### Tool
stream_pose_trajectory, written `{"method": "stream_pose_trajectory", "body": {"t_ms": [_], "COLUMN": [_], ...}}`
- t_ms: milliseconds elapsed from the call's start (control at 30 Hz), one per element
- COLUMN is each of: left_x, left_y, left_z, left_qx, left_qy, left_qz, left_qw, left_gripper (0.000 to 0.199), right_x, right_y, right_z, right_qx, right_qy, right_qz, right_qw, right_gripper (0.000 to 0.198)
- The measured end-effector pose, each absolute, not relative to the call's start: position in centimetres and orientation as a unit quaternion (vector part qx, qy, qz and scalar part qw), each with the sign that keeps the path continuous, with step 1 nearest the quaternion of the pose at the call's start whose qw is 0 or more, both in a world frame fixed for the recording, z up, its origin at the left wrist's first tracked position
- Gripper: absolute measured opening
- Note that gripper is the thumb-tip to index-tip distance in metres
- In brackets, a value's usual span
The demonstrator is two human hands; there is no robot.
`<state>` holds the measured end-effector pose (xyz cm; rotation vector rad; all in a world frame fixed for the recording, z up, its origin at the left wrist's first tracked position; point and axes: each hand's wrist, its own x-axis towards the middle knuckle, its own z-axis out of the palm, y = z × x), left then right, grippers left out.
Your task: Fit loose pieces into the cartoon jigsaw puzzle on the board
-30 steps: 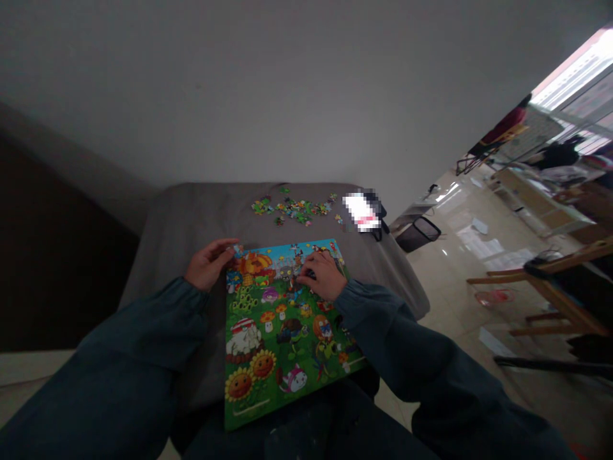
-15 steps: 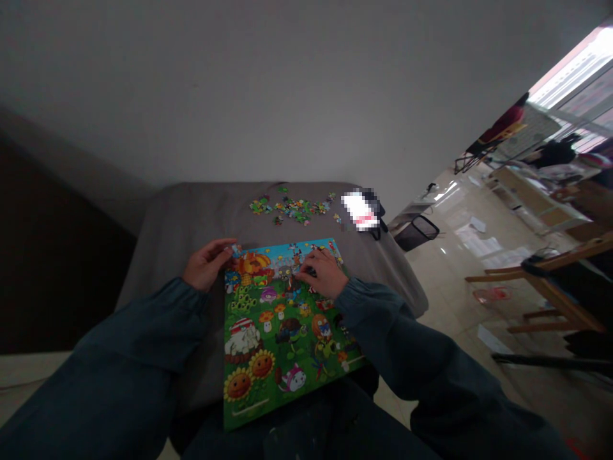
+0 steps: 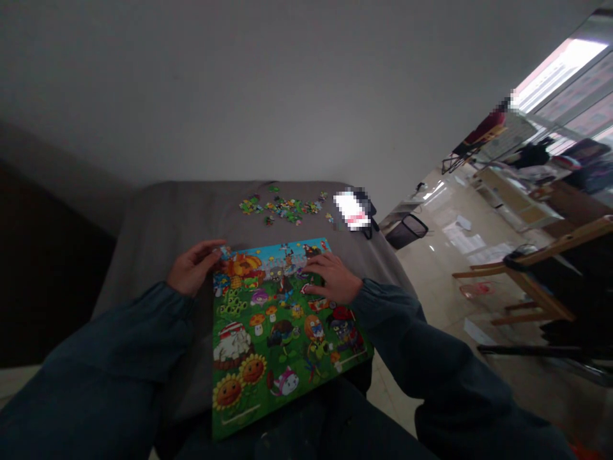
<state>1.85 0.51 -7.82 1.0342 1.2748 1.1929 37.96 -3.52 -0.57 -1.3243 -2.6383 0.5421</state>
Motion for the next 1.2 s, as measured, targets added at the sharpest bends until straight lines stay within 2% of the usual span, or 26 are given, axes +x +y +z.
{"method": "stream_pose_trajectory", "body": {"t_ms": [400,733,1200], "left_x": [1.8,1.9,2.1], "left_y": [0.5,0.4,0.3], "left_z": [-7.8,-7.8,-7.4], "left_qx": [0.440,0.442,0.432], "left_qy": [0.533,0.529,0.533], "left_qz": [0.499,0.505,0.503], "left_qw": [0.522,0.519,0.525], "left_gripper": [0.024,0.032,0.025], "right_x": [35.5,35.0,35.2], "right_y": [-4.2,-3.5,-3.0], "right_z": [-2.0,-2.5,-2.5], "right_qx": [-0.424,-0.433,-0.460], "right_qy": [-0.892,-0.883,-0.867], "right_qz": [0.147,0.172,0.178], "right_qw": [0.050,0.054,0.069], "right_gripper": [0.049,0.046,0.043]}}
